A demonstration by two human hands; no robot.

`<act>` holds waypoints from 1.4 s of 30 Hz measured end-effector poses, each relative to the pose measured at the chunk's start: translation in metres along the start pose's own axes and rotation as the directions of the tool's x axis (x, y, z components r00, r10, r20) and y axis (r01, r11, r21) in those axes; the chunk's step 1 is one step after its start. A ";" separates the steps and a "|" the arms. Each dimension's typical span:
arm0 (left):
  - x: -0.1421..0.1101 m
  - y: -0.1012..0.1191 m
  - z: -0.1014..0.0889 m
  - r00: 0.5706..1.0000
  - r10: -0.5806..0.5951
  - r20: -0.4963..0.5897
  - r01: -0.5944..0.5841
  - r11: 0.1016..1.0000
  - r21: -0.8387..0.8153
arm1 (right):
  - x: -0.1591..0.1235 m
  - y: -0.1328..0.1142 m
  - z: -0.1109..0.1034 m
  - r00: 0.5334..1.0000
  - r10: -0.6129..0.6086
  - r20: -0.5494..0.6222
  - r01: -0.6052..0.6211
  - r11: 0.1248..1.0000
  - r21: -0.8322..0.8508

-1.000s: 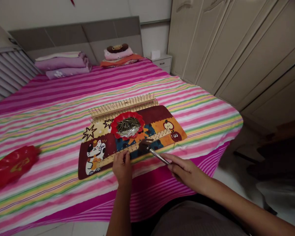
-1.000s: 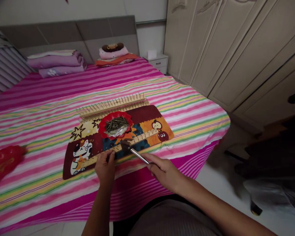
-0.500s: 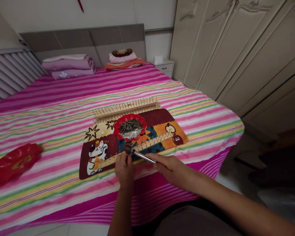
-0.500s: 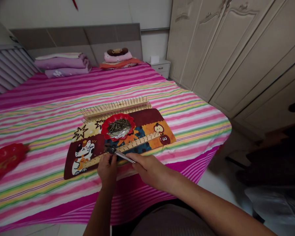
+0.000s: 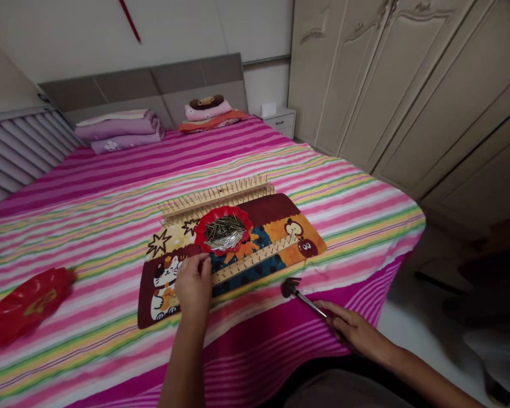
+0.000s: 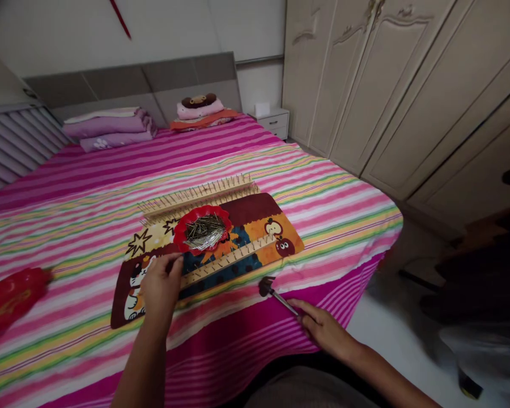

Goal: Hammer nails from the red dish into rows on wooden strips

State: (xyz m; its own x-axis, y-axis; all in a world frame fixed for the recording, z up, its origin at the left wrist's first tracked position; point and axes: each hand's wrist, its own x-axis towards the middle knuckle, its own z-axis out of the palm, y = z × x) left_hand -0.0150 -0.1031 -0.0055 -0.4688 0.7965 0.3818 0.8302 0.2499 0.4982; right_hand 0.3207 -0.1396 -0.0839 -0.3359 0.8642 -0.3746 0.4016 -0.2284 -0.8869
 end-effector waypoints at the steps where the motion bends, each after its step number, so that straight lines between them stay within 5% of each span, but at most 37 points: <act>1: 0.013 0.002 0.002 0.997 0.047 0.065 -0.051 0.997 0.059 | 0.001 0.005 0.002 0.999 0.043 0.001 -0.043 0.998 0.050; 5: 0.053 0.015 0.021 0.946 0.030 0.324 -0.139 0.938 0.319 | 0.003 0.007 0.007 0.985 0.164 0.052 -0.171 0.959 0.224; 9: 0.069 0.026 0.037 0.892 -0.064 0.448 -0.173 0.866 0.469 | 0.003 0.001 0.007 0.975 0.210 0.077 -0.223 0.937 0.270; 19: 0.073 0.022 0.030 0.843 -0.023 0.538 -0.279 0.836 0.472 | 0.004 0.001 0.006 0.965 0.245 0.096 -0.262 0.930 0.259; 24: 0.073 0.029 0.031 0.802 -0.092 0.590 -0.265 0.831 0.490 | 0.006 0.006 0.007 0.965 0.246 0.086 -0.260 0.933 0.248; 31: 0.077 0.031 0.025 0.810 -0.060 0.584 -0.270 0.846 0.461 | 0.006 0.006 0.007 0.966 0.245 0.087 -0.260 0.929 0.262; 34: 0.076 0.022 0.015 0.858 -0.041 0.513 -0.148 0.935 0.323 | 0.007 0.006 0.006 0.961 0.260 0.092 -0.276 0.922 0.272; 37: 0.069 0.010 0.004 0.888 -0.001 0.459 0.010 1.000 -0.018 | 0.007 0.006 0.006 0.959 0.266 0.098 -0.283 0.918 0.278; 42: 0.037 -0.005 -0.010 0.907 -0.044 0.419 0.247 0.861 -0.444 | 0.007 0.006 0.006 0.966 0.237 0.099 -0.256 0.922 0.290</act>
State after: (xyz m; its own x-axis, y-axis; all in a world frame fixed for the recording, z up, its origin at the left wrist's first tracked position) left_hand -0.0395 -0.0802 0.0134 -0.3356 0.9420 -0.0024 0.4653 0.1680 0.8691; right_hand 0.3155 -0.1373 -0.0932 -0.3133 0.7367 -0.5992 0.2092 -0.5620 -0.8003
